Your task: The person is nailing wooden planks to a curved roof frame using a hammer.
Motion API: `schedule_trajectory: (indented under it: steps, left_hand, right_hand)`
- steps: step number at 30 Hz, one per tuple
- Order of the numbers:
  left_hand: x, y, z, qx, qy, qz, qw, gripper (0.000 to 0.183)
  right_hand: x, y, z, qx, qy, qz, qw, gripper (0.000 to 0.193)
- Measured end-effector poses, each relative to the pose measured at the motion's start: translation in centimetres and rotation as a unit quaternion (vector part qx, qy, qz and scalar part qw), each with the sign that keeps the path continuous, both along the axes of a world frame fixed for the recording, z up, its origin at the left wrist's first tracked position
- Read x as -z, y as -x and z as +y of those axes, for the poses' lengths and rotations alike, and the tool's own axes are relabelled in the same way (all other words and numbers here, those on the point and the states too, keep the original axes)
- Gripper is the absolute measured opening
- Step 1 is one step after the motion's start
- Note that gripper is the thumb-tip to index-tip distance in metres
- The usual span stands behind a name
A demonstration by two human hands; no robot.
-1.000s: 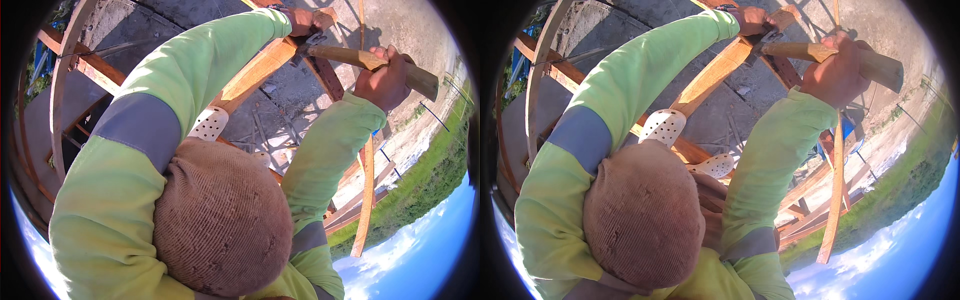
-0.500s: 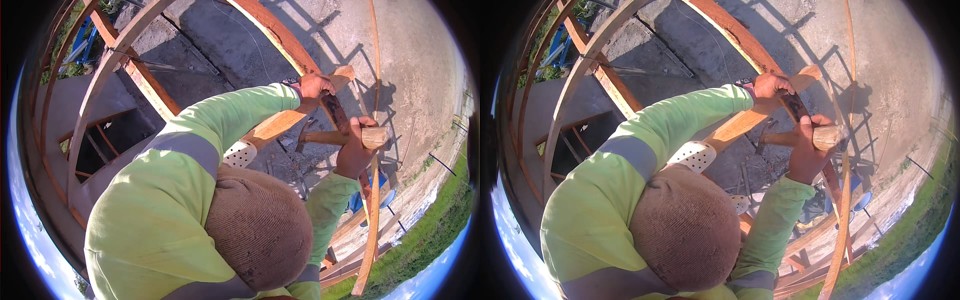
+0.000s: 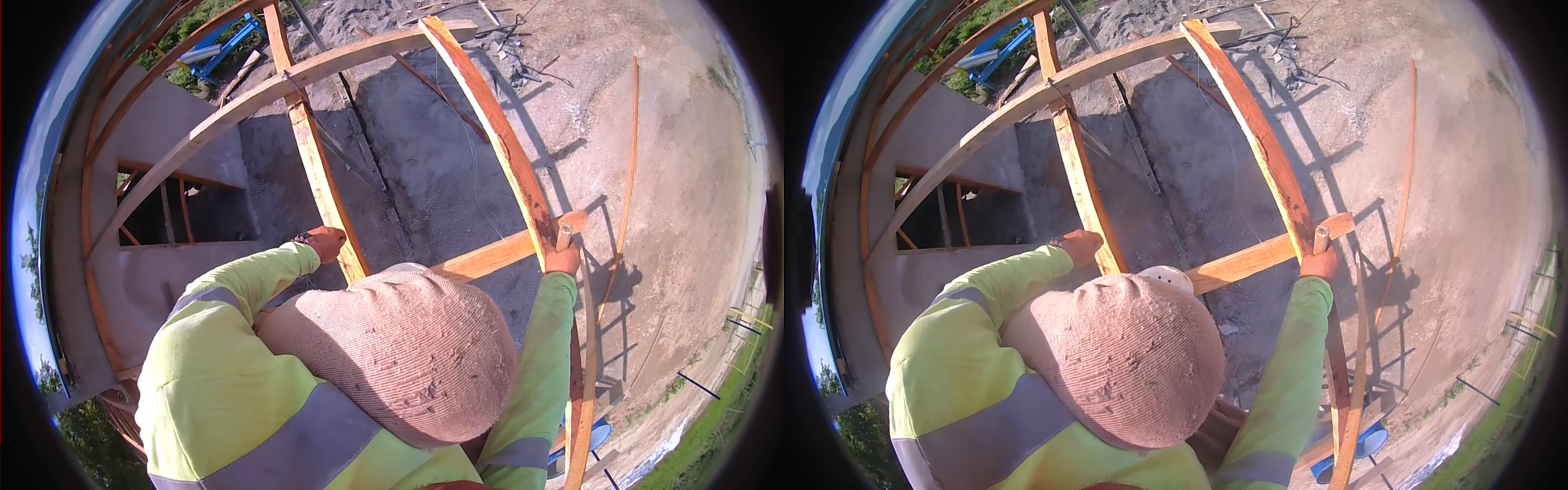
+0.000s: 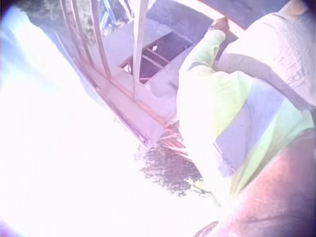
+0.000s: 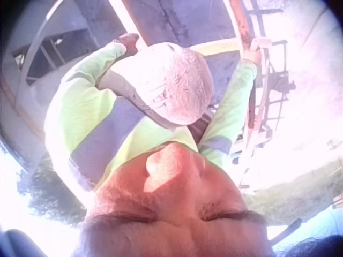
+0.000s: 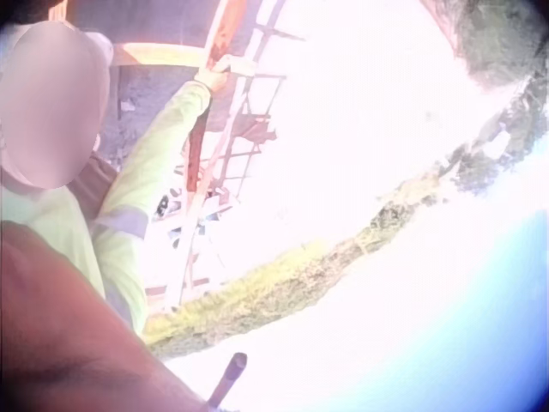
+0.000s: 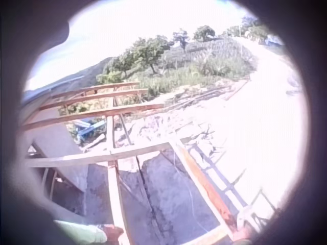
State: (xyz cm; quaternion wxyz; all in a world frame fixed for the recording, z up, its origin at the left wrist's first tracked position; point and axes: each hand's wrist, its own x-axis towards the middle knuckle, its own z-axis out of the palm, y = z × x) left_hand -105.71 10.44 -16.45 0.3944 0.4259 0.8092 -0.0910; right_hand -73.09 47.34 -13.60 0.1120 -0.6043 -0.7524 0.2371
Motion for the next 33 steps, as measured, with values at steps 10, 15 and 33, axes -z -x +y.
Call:
schedule_trajectory:
  steps: [10, 15, 33]
  left_hand:
    - [8.1, 0.3, -29.9, -0.185, 0.169, -0.008, 0.968, 0.027]
    - [5.7, -2.4, -29.0, -0.249, 0.147, -0.018, 0.957, 0.026]
    - [4.1, 4.0, -25.5, -0.209, 0.162, 0.013, 0.964, 0.022]
  right_hand:
    - [4.3, 3.3, -0.9, 0.076, 0.025, -0.061, 0.995, 0.033]
    - [2.1, 3.7, -0.2, 0.057, 0.097, -0.016, 0.994, 0.028]
    - [4.6, 4.0, 0.3, 0.089, 0.098, -0.21, 0.969, 0.038]
